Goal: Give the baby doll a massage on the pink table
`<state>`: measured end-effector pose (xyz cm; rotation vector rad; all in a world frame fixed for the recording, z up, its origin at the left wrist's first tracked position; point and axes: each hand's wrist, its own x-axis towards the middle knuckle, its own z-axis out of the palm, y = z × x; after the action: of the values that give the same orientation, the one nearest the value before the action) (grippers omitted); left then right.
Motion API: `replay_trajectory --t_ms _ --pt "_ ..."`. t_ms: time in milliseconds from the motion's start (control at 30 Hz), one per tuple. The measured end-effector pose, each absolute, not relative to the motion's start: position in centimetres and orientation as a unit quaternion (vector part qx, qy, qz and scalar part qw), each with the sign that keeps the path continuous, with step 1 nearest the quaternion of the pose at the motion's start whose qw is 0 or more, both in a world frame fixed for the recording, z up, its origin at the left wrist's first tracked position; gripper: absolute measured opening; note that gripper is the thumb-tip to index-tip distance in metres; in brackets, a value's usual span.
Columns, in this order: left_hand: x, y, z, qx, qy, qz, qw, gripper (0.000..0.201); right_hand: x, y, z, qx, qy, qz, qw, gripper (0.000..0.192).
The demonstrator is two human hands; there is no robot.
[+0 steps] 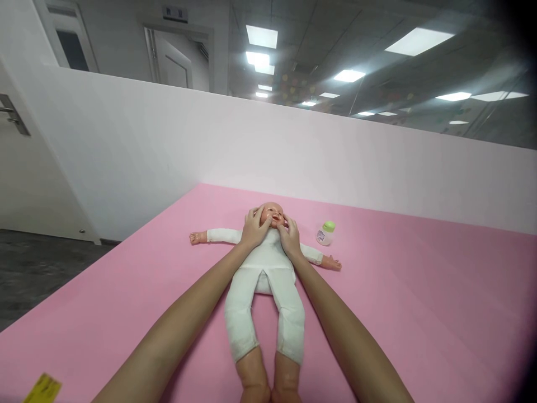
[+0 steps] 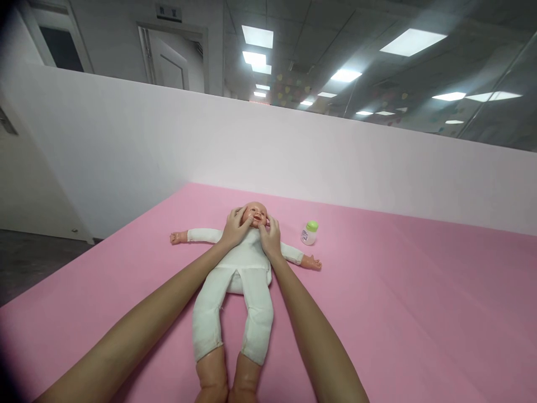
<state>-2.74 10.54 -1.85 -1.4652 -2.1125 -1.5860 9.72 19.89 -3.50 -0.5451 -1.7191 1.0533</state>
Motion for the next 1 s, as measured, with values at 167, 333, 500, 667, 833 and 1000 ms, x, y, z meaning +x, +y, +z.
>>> replay_trajectory --t_ms 167,333,500,667,833,1000 --pt "-2.77 10.62 -1.92 -0.486 -0.699 -0.52 0.07 0.054 9.61 20.05 -3.66 -0.22 -0.712 0.433 0.507 0.052" --pt "-2.59 10.59 -1.84 -0.482 -0.704 -0.515 0.082 0.053 9.3 20.39 -4.02 -0.214 -0.714 0.432 0.508 0.053" --pt "-2.47 10.48 -1.71 -0.477 -0.711 -0.511 0.083 0.054 9.34 20.43 -4.09 -0.204 -0.719 0.43 0.507 0.056" --pt "-2.52 10.33 -1.65 -0.473 -0.717 -0.505 0.085 0.055 9.44 20.27 -4.0 -0.199 -0.718 0.438 0.503 0.058" --pt "-2.7 10.38 -1.74 -0.475 -0.713 -0.507 0.092 0.054 9.47 20.04 -3.8 -0.204 -0.715 0.443 0.501 0.06" --pt "-2.97 10.27 -1.7 -0.478 -0.702 -0.52 0.087 0.053 9.77 19.65 -3.51 -0.208 -0.712 0.444 0.503 0.061"
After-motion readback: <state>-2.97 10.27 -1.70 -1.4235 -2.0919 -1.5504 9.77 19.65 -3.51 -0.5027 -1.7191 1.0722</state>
